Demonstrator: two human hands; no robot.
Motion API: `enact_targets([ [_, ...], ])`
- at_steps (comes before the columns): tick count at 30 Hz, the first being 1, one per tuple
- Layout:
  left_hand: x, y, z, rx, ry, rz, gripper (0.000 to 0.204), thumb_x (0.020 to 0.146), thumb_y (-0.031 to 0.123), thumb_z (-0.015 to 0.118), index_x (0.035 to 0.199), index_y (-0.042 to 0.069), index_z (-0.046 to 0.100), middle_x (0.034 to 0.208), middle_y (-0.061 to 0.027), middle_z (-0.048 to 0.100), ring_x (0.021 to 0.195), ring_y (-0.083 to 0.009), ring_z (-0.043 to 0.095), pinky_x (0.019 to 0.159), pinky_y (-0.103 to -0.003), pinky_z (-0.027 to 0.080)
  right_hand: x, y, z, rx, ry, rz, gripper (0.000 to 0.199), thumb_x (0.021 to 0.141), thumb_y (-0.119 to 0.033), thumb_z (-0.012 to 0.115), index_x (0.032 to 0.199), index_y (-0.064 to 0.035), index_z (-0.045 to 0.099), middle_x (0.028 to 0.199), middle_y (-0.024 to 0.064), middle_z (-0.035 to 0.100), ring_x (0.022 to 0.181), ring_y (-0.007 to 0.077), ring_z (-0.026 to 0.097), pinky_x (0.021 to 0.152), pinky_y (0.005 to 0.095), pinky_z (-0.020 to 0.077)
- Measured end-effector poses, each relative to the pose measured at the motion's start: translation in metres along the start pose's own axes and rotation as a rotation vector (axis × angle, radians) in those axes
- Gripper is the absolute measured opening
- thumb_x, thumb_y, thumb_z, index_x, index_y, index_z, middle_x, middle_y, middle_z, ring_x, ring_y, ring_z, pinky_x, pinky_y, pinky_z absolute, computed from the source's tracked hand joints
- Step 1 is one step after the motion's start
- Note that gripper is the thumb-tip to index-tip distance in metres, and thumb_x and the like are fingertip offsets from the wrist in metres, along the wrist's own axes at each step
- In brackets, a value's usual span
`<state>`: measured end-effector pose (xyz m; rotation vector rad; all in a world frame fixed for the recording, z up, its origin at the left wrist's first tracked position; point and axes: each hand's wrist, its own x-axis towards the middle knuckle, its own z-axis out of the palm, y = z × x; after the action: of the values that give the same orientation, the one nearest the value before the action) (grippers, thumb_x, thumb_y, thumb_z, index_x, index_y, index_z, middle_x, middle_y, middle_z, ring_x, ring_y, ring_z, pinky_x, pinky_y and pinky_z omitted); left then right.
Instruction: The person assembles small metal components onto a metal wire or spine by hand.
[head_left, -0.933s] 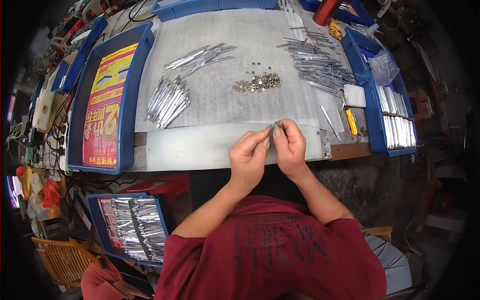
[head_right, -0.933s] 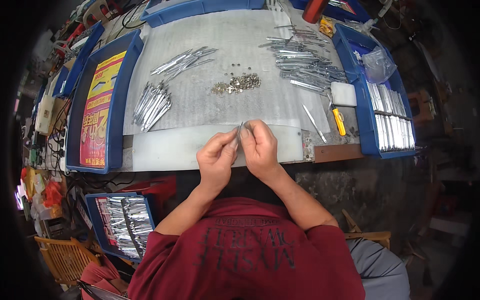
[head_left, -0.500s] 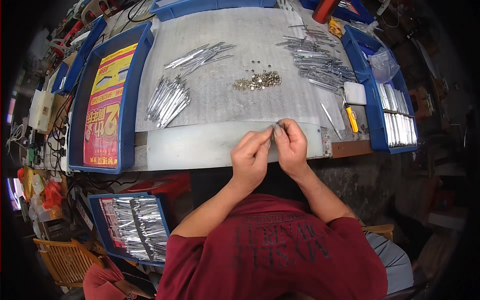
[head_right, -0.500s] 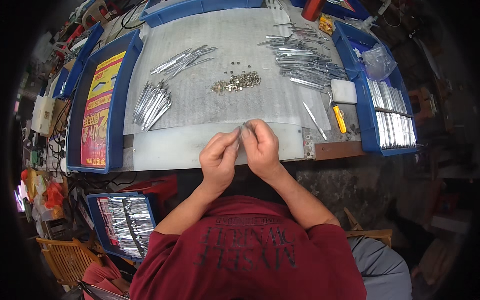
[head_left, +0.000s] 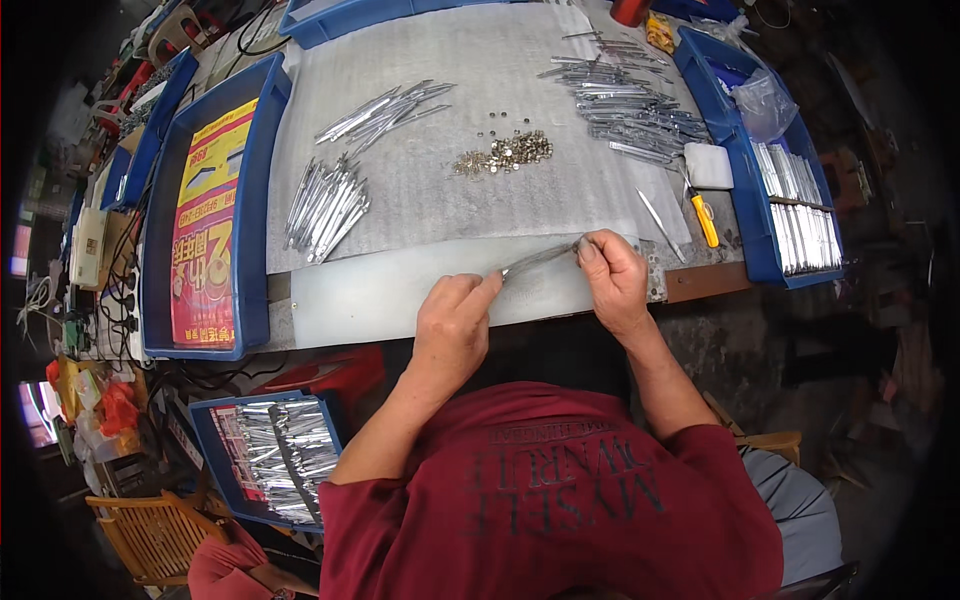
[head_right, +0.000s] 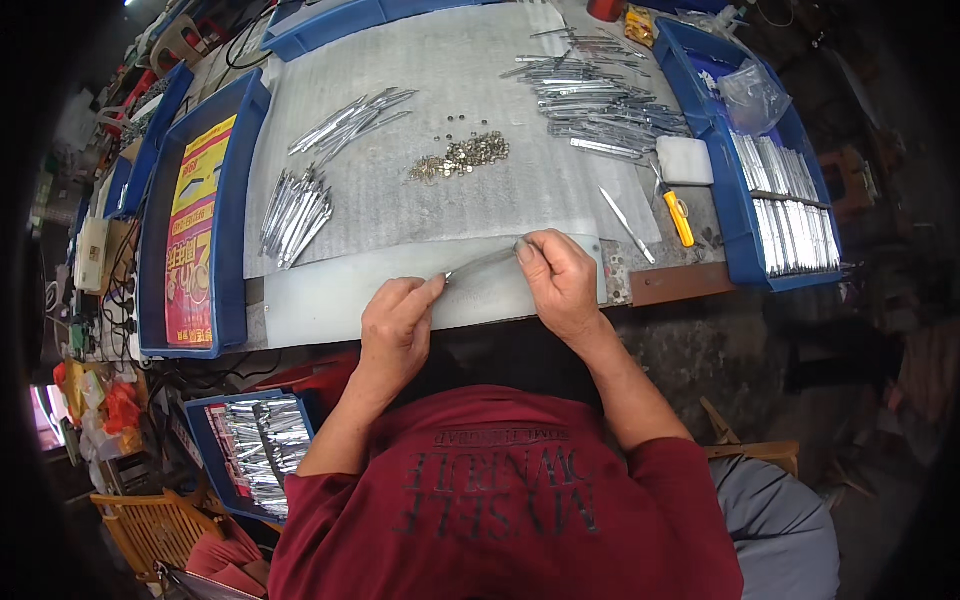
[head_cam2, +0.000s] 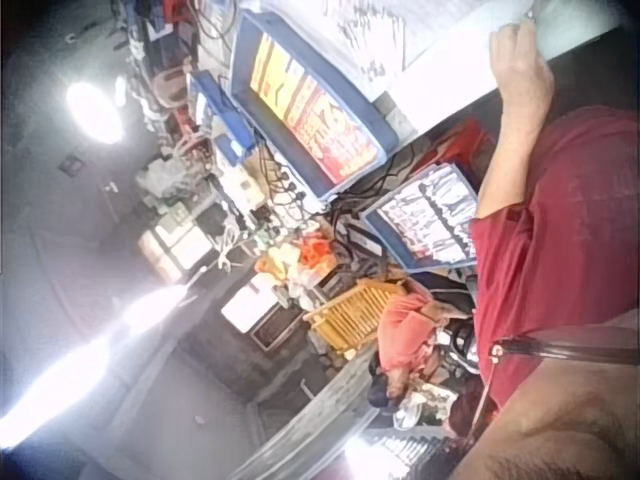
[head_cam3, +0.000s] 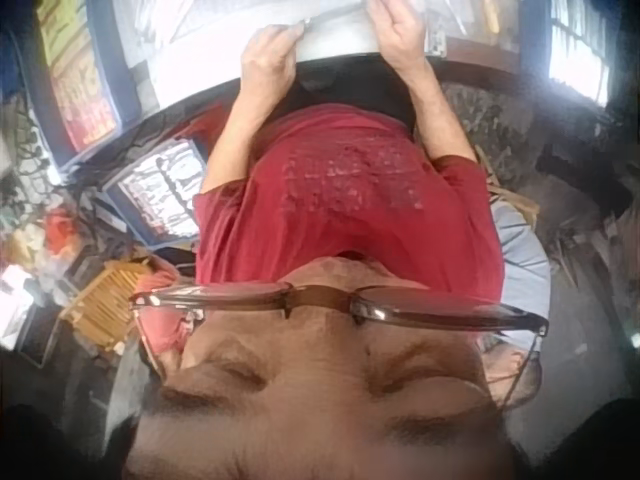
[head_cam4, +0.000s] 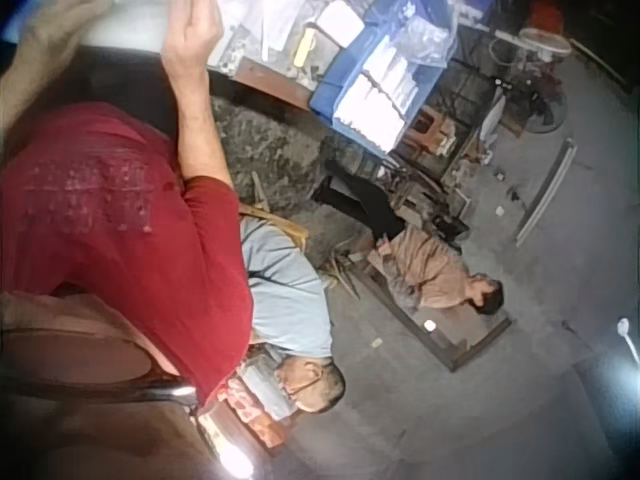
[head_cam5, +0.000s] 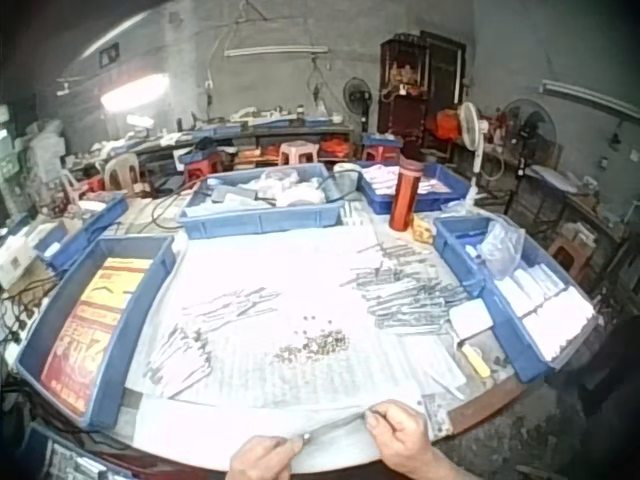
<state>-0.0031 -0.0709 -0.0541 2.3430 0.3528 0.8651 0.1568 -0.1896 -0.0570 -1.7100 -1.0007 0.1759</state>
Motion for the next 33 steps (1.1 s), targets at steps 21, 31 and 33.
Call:
enact_targets([
  [21, 0.036, 0.001, 0.030, -0.051, -0.260, 0.211, 0.035, 0.058, -0.011, 0.048, 0.093, -0.006, 0.053, 0.079, -0.0145, 0.049, 0.075, -0.0296, 0.048, 0.067, -0.035, 0.042, -0.004, 0.009, 0.003, 0.277, 0.120, 0.147, 0.015, 0.084, -0.011, 0.051, 0.077, 0.0022, 0.055, 0.061, 0.0006, 0.050, 0.057, 0.0055, 0.044, 0.052, 0.0199, 0.0380],
  [31, 0.021, 0.000, -0.004, 0.067, -0.402, 0.132, 0.037, 0.058, -0.010, 0.049, 0.094, -0.005, 0.053, 0.081, -0.0133, 0.049, 0.074, -0.0286, 0.047, 0.066, -0.034, 0.042, 0.001, 0.005, 0.001, 0.337, 0.062, 0.139, 0.016, 0.084, -0.012, 0.051, 0.077, 0.0022, 0.054, 0.062, 0.0001, 0.049, 0.057, 0.0053, 0.043, 0.052, 0.0201, 0.0368],
  [33, 0.031, 0.002, 0.010, 0.059, -0.415, 0.167, 0.036, 0.058, -0.009, 0.049, 0.094, -0.005, 0.052, 0.080, -0.0128, 0.048, 0.074, -0.0282, 0.047, 0.066, -0.034, 0.042, 0.002, 0.005, 0.001, 0.356, 0.040, 0.142, 0.016, 0.084, -0.012, 0.051, 0.077, 0.0022, 0.054, 0.062, 0.0001, 0.049, 0.057, 0.0053, 0.043, 0.053, 0.0200, 0.0370],
])
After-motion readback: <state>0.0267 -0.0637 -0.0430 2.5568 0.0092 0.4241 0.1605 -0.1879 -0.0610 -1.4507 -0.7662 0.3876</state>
